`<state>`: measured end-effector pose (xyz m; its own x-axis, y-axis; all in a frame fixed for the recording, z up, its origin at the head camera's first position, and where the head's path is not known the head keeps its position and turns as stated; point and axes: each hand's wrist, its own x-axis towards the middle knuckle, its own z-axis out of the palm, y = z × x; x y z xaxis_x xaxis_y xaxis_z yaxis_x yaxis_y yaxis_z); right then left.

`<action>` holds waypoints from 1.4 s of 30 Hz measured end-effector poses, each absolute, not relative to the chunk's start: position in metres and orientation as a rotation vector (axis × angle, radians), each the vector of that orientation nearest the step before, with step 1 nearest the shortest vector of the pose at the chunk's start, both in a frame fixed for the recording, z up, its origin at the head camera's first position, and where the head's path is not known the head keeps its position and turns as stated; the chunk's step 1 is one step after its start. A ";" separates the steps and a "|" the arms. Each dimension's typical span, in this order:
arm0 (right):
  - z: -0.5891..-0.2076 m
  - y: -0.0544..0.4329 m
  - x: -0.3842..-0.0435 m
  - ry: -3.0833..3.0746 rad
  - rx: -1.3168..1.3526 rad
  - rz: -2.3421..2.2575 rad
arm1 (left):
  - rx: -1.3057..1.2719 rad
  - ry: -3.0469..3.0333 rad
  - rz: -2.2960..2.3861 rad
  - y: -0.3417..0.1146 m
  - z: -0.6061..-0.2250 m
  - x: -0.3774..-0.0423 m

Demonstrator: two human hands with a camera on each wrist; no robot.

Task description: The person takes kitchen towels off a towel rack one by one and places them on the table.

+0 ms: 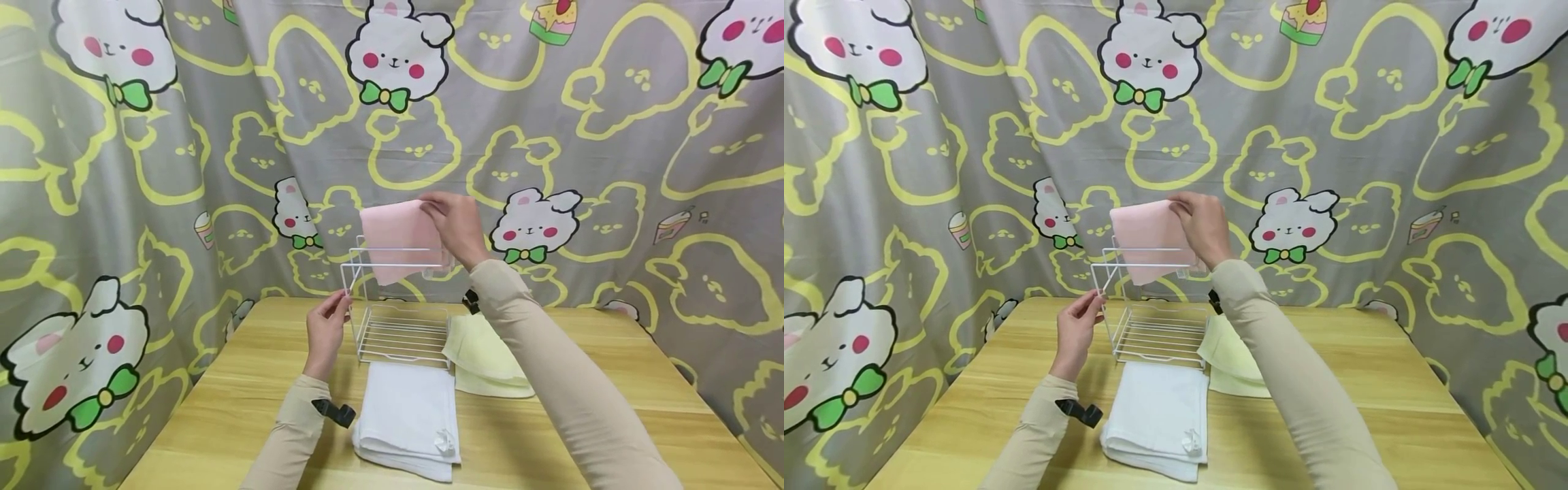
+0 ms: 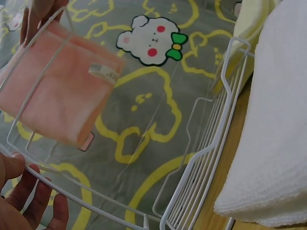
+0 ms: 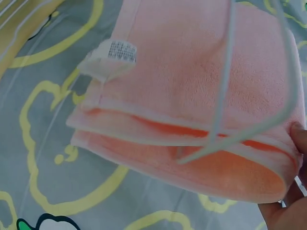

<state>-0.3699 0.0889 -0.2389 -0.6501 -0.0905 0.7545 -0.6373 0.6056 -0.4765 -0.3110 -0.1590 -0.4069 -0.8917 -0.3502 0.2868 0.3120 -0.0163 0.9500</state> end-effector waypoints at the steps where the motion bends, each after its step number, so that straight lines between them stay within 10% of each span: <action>1: -0.238 0.090 -0.367 -2.113 0.572 1.006 | 0.041 -1.820 -1.960 -0.159 -0.407 -0.311; 42: -0.268 0.147 -0.250 -1.704 0.683 1.133 | 0.044 -1.876 -1.931 -0.159 -0.409 -0.312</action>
